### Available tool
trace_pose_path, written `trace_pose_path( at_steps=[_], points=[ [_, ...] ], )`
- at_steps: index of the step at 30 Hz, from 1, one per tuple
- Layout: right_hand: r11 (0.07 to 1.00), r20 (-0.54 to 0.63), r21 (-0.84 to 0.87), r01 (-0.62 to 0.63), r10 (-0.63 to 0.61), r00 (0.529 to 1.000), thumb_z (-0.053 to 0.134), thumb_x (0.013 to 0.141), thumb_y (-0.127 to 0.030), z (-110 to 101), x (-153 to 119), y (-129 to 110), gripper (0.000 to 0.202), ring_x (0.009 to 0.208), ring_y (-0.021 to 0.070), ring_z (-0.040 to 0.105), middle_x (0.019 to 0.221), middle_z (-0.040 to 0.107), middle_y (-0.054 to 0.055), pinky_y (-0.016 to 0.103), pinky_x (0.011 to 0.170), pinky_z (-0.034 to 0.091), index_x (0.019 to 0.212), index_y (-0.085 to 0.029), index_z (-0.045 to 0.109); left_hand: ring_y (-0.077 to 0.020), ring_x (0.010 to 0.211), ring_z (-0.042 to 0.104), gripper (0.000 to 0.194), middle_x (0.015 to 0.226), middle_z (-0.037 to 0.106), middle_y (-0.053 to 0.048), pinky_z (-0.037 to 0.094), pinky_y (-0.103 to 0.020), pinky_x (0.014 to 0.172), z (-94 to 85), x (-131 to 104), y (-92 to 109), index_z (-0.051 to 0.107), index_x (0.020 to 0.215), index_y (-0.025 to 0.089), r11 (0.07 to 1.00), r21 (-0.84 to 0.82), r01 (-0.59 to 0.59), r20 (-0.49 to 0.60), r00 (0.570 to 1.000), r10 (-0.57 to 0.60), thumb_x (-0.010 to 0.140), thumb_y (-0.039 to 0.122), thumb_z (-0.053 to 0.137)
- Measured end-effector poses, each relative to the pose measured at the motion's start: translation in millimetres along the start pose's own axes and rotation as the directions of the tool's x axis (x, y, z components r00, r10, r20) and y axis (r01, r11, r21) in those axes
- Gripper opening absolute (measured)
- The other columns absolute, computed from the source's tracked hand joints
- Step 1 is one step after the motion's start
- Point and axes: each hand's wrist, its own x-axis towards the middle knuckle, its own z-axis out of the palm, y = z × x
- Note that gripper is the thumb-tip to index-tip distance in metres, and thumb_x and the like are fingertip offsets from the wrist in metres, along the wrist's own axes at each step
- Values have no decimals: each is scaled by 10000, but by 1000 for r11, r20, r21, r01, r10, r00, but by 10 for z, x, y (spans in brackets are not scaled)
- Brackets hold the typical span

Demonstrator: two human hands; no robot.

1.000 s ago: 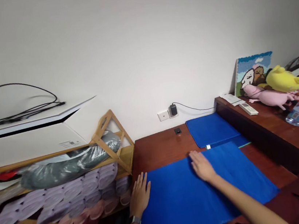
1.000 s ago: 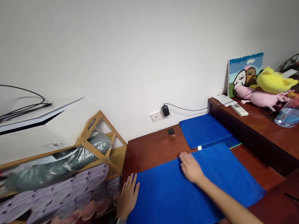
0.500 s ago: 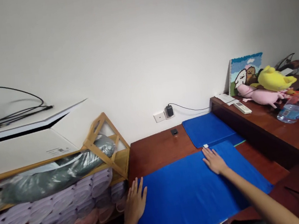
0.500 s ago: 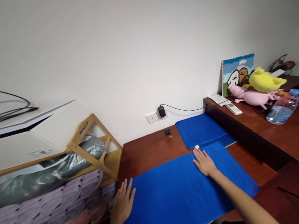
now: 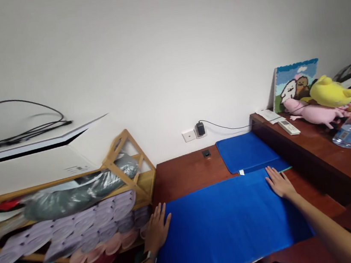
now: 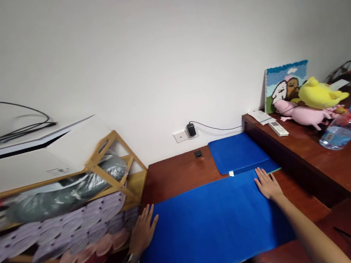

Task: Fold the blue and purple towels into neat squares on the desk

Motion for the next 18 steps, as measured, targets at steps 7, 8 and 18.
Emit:
trace_pose_path(
  at_steps=[7, 8, 18],
  points=[
    [983, -127, 24, 185, -180, 975, 201, 1037, -378, -317, -63, -1070, 663, 1569, 295, 288, 1662, 365, 143, 549, 1283, 193, 1611, -100, 388, -276, 1536, 382, 633, 1664, 406, -127, 324, -497, 1254, -59, -43, 126, 400, 1607, 184, 998, -39, 50, -1, 999, -50, 1063, 501, 333],
    [960, -152, 59, 274, -262, 953, 205, 1048, -388, -350, -137, -1439, 657, 1569, 289, 289, 1664, 361, 143, 535, 1286, 197, 1612, -104, 384, -273, 1540, 376, 631, 1670, 395, -121, 318, -498, 1257, -62, -46, 129, 394, 1610, 193, 998, -45, 51, 3, 999, -51, 1065, 504, 333],
    [683, -65, 299, 666, -682, 728, 239, 1091, -527, -41, -657, -3595, 663, 1584, 231, 245, 1690, 288, 93, 474, 1306, 188, 1654, -178, 266, -267, 1551, 353, 654, 1695, 350, -112, 311, -495, 1260, -30, -33, 76, 367, 1623, 209, 997, -55, 60, 17, 998, -59, 1064, 544, 316]
  ],
)
